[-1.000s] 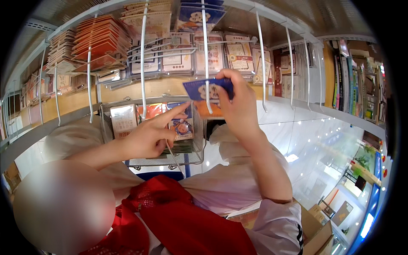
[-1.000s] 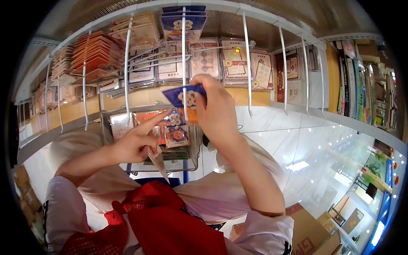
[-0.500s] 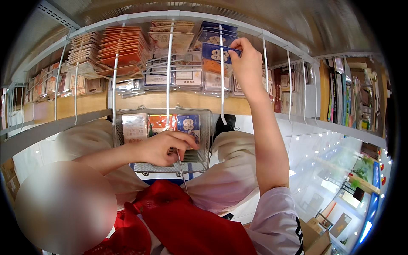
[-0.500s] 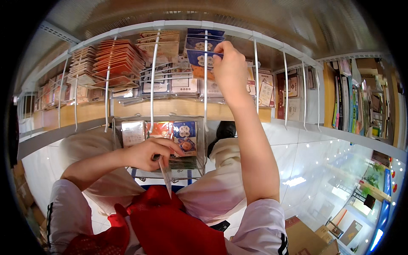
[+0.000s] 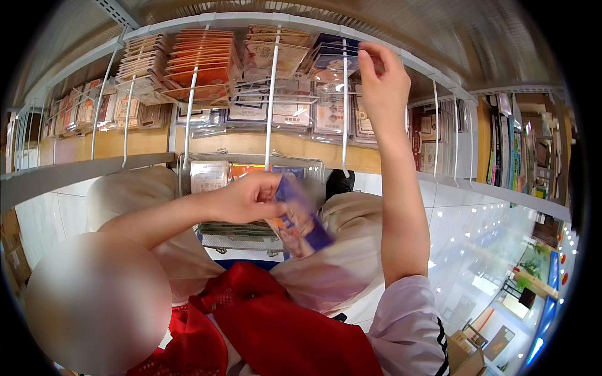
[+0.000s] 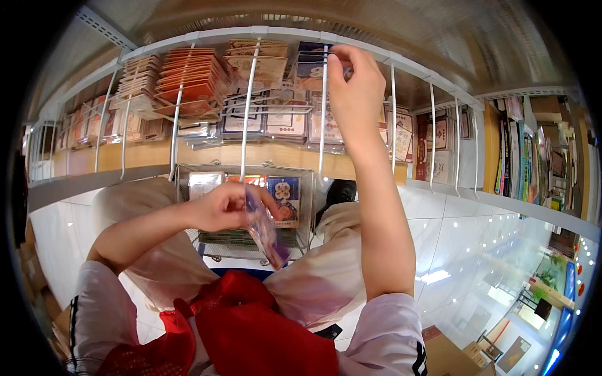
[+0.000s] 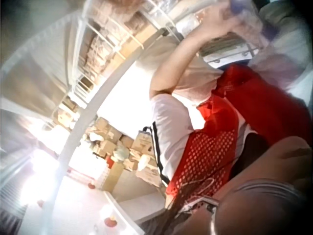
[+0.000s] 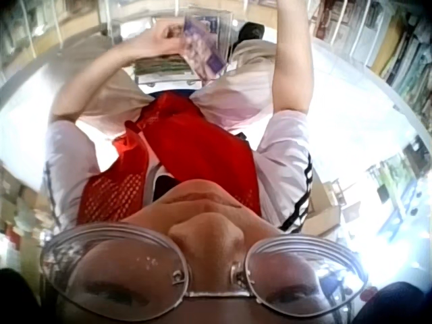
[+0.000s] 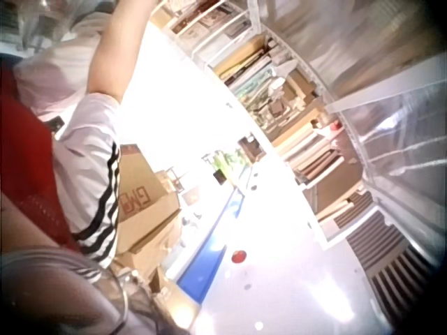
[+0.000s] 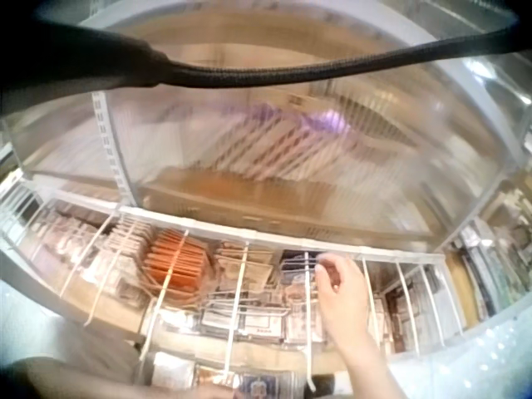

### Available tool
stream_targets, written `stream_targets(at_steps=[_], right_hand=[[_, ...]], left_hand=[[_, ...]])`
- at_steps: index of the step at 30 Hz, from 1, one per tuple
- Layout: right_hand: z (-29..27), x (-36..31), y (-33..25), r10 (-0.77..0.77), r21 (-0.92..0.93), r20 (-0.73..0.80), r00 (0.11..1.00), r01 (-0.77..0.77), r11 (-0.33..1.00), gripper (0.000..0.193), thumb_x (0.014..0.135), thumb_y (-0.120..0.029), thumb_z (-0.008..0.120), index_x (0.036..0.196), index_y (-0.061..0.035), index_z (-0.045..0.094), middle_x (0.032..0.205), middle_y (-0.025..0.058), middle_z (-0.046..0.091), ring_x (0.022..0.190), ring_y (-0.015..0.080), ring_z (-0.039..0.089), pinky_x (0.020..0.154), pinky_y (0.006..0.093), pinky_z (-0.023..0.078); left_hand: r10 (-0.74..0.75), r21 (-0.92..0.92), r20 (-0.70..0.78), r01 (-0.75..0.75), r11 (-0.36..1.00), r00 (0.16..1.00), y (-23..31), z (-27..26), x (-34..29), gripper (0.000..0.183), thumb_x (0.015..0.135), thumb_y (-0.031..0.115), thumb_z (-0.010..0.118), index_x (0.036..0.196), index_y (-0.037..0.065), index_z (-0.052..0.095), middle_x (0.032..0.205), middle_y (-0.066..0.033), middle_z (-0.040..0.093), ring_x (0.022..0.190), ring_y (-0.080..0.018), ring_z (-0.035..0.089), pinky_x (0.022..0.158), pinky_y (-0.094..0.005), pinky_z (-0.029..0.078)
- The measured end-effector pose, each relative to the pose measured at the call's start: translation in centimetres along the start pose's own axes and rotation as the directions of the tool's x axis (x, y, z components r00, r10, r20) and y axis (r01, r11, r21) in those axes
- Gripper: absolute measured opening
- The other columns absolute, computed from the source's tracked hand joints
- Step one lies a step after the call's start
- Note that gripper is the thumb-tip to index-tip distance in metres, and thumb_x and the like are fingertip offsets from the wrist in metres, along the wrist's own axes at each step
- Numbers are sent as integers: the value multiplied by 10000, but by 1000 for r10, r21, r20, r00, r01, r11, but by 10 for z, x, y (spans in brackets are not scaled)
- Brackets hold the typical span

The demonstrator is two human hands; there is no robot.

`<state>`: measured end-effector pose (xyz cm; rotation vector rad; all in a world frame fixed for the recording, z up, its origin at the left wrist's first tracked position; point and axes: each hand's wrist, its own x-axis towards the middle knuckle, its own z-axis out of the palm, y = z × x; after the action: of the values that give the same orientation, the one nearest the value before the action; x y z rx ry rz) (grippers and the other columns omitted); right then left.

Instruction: The person sorts through packaged stationery items from a wire basket by hand and places them into the shelf display slots.

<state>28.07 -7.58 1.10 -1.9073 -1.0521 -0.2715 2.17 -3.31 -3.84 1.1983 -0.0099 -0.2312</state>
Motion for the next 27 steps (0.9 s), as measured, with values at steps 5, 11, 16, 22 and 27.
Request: stream_targets(at_steps=[5,11,16,22,27], right_hand=[[-40,-19,-41,243,382,495,834,-460,801,344,917,-282,481,819,7,641,716,75,640,704,124,602,685,242,456],[-60,-55,-57,91,360,808,583,-610,706,242,884,-207,536,897,20,617,722,54,637,653,92,567,608,224,440],[-65,-93,-51,221,224,877,426,-771,596,162,830,-115,585,908,25,611,737,24,640,647,39,528,579,185,417],[-103,-90,-25,375,254,756,537,-768,587,146,812,-100,611,884,25,629,769,45,650,661,56,562,592,193,440],[-106,-97,-16,446,92,735,510,-727,680,153,803,-107,622,894,15,644,776,37,654,670,63,565,601,203,447]], left_hand=[[-83,-179,-304,28,983,949,34,14,1,257,906,131,503,1126,-1,477,981,-34,593,846,-52,549,726,-226,482],[-22,-131,-442,-40,991,897,30,14,-1,271,917,165,492,1130,-2,473,983,-41,591,854,-68,565,750,-234,491],[-44,-80,-438,9,997,898,17,14,2,260,915,156,495,1120,-3,492,960,-34,598,839,-62,565,745,-220,484],[-57,125,-401,117,985,914,0,15,7,121,875,130,563,933,25,555,651,2,567,578,-2,502,493,-178,356],[-59,310,-355,177,934,933,4,24,5,85,856,77,557,827,-1,570,756,-12,586,628,-54,518,600,-214,439]])
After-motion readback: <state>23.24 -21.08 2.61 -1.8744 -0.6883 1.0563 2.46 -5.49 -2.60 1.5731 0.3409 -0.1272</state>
